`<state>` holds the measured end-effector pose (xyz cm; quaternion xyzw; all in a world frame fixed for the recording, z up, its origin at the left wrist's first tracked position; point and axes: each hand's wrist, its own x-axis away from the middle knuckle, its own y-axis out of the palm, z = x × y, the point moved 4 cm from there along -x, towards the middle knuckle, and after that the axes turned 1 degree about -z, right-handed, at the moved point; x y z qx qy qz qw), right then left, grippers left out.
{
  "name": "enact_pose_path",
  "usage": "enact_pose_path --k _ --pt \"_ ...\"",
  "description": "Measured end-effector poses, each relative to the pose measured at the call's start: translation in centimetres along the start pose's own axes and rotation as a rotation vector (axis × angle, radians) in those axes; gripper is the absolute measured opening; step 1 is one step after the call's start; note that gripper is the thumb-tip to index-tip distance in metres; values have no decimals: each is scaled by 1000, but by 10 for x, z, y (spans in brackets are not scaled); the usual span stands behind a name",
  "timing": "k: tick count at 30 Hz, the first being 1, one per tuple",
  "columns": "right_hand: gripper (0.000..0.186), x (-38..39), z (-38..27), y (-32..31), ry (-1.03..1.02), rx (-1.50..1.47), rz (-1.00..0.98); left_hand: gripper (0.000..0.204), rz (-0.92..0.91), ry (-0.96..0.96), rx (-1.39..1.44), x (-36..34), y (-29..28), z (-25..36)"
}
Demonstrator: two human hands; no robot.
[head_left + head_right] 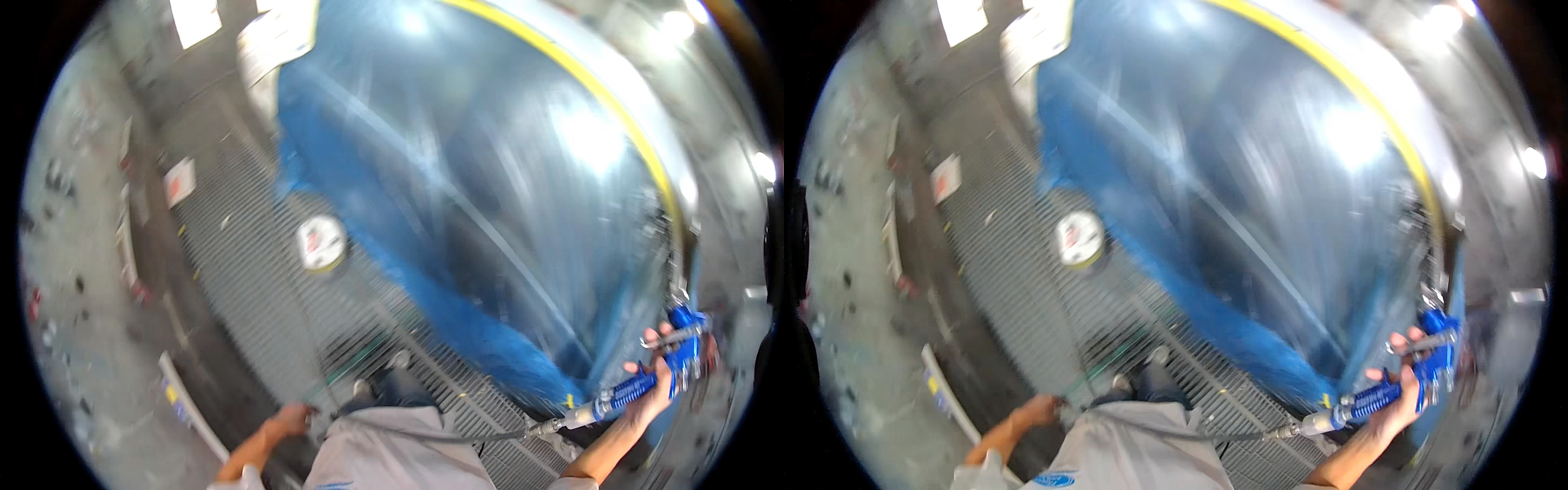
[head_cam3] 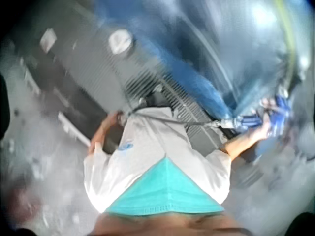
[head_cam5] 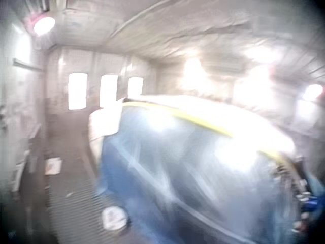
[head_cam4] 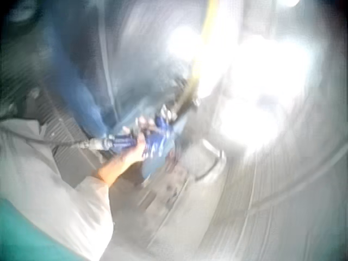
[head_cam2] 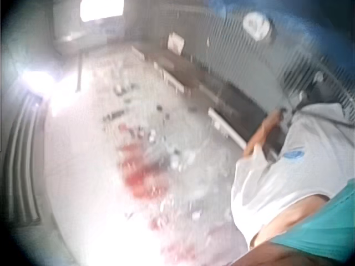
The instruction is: The person uses a spray gun to apply black paint to the hood and roof of a car that is masked with blue plastic and yellow tape. They move around the vehicle to cover different sections, refilling the spray gun from a paint can on the floor as needed.
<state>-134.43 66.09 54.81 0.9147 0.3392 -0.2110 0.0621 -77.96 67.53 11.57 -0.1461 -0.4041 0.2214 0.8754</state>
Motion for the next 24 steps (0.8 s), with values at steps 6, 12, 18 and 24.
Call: enact_pose_path --k 6,12,18,24 --pt "62 53 82 122 65 -38 -144 31 376 -289 295 -20 -116 -51" --pt "59 140 146 209 284 87 -145 29 412 -198 62 -166 -205 -155" --pt "58 275 224 199 739 285 -57 36 617 -280 405 -367 -256 -321" --pt "48 366 261 230 971 385 15 60 778 -230 229 -523 -295 -433"
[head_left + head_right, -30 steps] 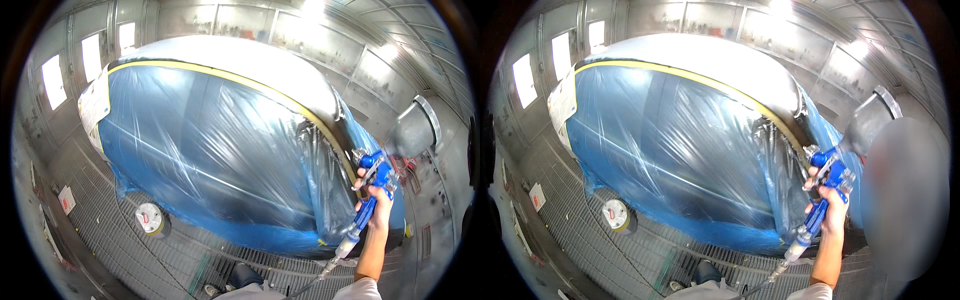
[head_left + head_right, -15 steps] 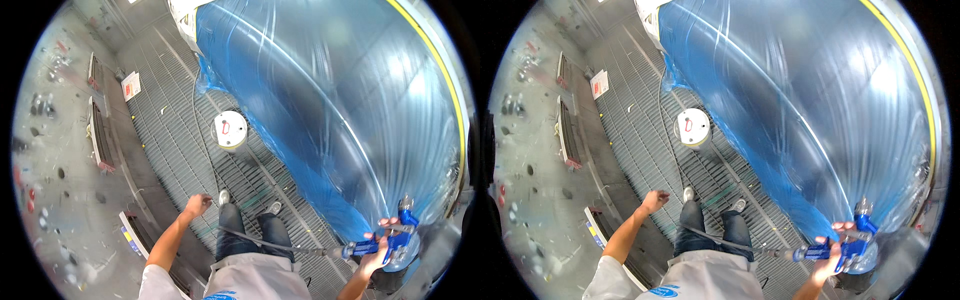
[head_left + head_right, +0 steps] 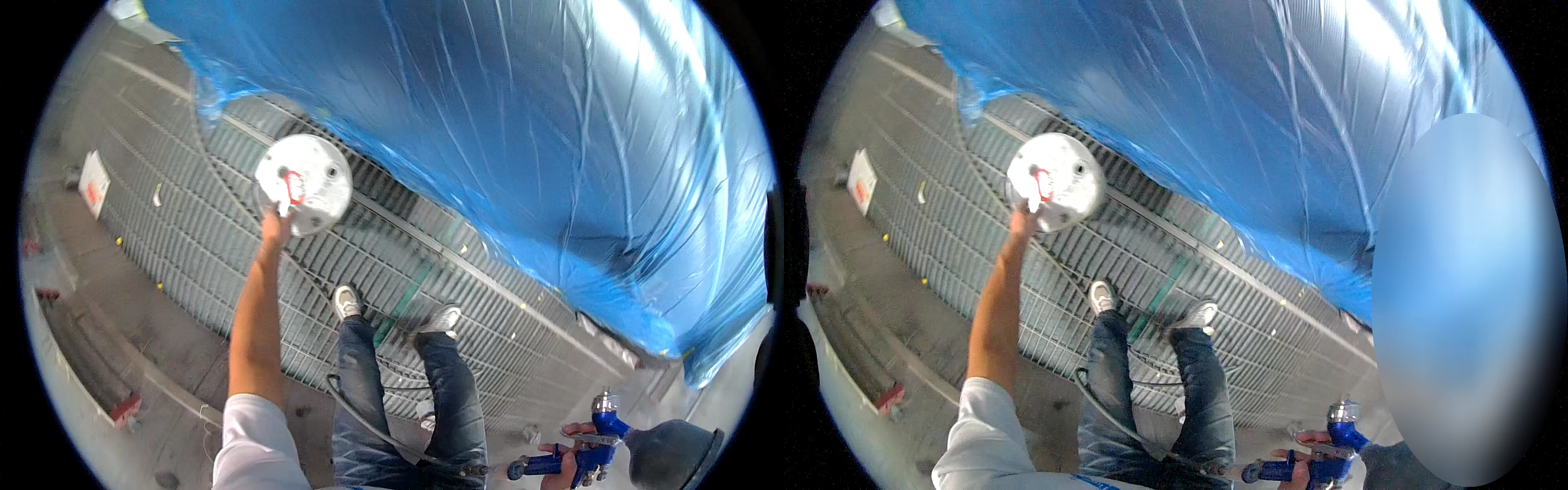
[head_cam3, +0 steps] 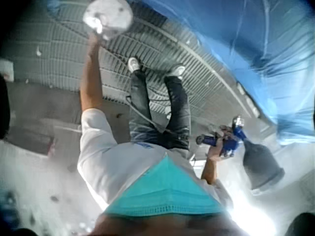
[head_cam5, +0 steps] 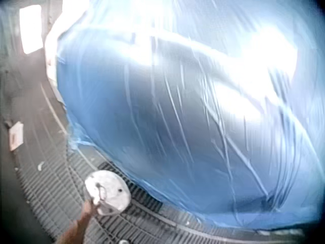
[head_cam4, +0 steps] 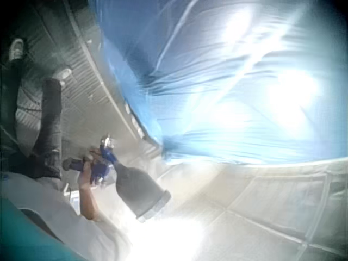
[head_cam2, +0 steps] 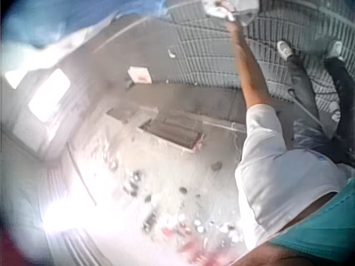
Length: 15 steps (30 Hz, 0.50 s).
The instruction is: The person uses a spray gun to apply black paint to the hood and roof of a car that is masked with blue plastic and yellow tape. They move around the vehicle to cover different sections, refilling the spray gun from a paint can on the floor as needed.
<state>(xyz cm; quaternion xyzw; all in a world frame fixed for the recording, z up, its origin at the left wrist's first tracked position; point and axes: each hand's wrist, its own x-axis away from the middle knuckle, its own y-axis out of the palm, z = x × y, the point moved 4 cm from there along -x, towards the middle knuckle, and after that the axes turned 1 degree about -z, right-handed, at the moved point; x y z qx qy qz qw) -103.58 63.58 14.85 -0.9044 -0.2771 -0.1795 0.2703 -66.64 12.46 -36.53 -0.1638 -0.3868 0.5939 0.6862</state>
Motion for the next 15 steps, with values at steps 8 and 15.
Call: enact_pose_path --k 8,15 --pt "46 27 42 20 284 -56 52 35 -140 -98 -122 -53 31 14" --pt "45 38 66 -12 313 -177 117 45 -227 -28 78 -35 82 12"
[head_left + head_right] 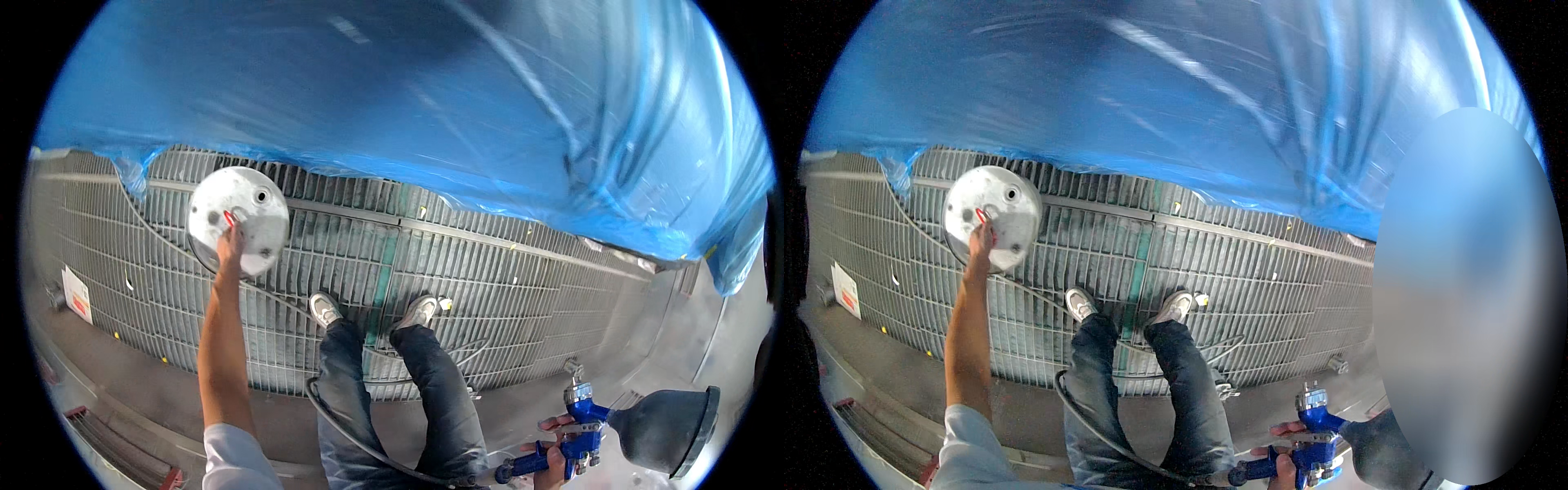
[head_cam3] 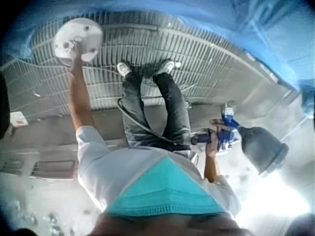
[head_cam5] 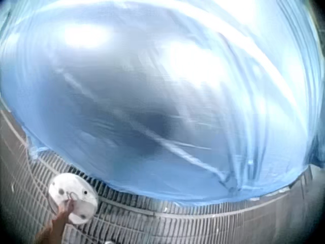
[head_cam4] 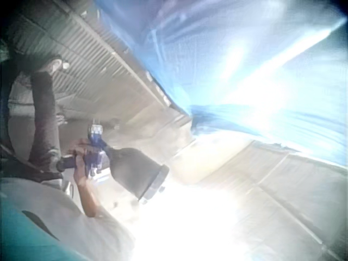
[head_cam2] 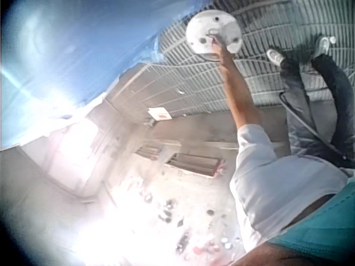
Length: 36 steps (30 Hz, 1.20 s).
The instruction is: The person uses a spray gun to apply black paint to the hood and roof of a car that is masked with blue plastic and yellow tape. They move around the vehicle to cover different sections, refilling the spray gun from a paint can on the floor as needed.
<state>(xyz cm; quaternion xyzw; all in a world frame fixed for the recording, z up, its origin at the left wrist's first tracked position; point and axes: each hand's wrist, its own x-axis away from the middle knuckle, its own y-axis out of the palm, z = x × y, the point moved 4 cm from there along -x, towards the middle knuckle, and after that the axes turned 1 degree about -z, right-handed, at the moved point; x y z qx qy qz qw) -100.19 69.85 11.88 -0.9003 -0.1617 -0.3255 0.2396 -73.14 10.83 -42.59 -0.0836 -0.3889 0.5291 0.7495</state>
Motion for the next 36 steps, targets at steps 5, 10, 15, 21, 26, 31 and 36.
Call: enact_pose_path --k 5,10,15,21,26,31,36 --pt "44 -2 10 -26 13 -74 59 59 -178 -16 -191 90 70 65" --pt "43 -8 23 -64 34 -164 109 33 -355 -2 78 173 166 91" --pt "42 -9 42 -99 72 -231 164 29 -441 -80 30 235 290 104" --pt "41 -18 65 -132 138 -295 206 37 -594 -108 -157 325 428 167" --pt "41 -44 66 -158 164 -332 190 37 -588 112 -360 353 479 179" --pt "40 -62 45 -178 97 -380 168 41 -581 275 -337 371 443 210" --pt "39 -70 -16 -193 -78 -476 185 41 -1075 342 -743 468 317 223"
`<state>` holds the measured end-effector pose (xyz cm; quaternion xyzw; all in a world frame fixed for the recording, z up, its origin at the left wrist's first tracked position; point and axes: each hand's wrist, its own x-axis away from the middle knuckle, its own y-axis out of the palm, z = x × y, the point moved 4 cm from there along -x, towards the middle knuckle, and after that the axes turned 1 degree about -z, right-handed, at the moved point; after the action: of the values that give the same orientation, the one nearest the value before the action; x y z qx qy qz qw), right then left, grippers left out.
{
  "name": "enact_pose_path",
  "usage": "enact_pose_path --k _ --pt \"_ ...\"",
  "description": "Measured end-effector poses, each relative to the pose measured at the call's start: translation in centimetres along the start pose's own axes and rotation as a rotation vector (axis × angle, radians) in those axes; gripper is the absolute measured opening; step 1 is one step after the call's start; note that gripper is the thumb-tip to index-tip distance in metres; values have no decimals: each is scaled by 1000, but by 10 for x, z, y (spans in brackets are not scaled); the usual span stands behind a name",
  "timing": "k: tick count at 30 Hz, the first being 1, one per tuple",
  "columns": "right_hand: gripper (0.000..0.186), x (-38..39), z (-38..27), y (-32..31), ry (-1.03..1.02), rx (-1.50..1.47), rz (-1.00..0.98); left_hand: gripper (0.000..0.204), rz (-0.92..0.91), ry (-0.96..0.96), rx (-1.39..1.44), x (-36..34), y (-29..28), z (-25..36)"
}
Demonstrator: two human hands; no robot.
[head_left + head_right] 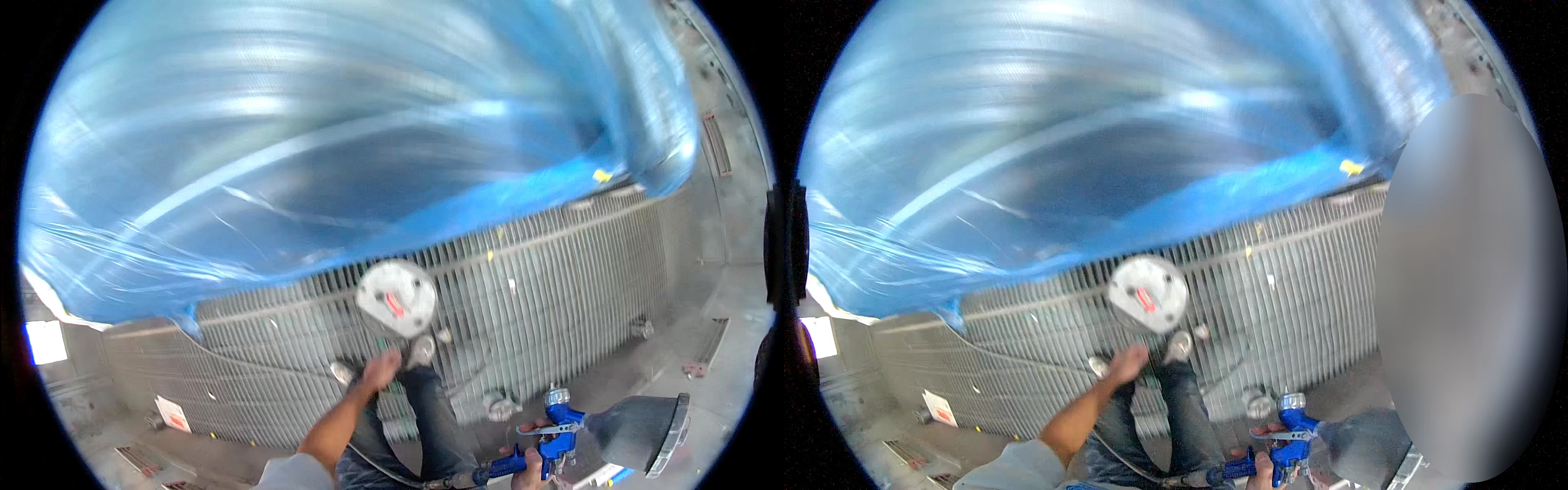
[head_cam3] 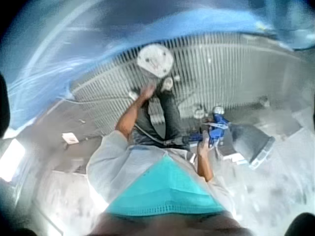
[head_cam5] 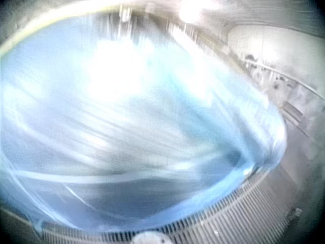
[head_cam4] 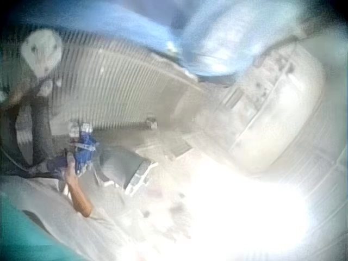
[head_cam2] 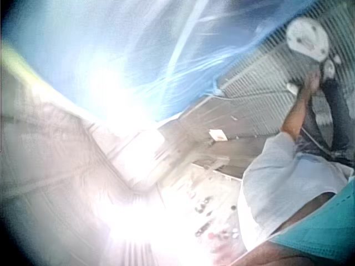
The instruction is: The person uses a spray gun to apply black paint to the hood and roof of a car that is masked with blue plastic and yellow tape. They move around the vehicle to cover different sections, refilling the spray gun from a paint can on the floor as needed.
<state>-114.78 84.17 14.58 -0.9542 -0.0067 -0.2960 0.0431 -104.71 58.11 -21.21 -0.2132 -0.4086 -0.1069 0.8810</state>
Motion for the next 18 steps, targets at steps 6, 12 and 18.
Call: enact_pose_path --k 6,12,18 --pt "39 30 -151 19 -237 -216 -43 31 -118 348 102 221 6 -23" --pt "47 79 -262 3 -497 -423 86 36 401 293 -308 324 -94 47" --pt "51 75 -350 -20 -689 -440 167 49 234 -196 -504 404 -89 -4"
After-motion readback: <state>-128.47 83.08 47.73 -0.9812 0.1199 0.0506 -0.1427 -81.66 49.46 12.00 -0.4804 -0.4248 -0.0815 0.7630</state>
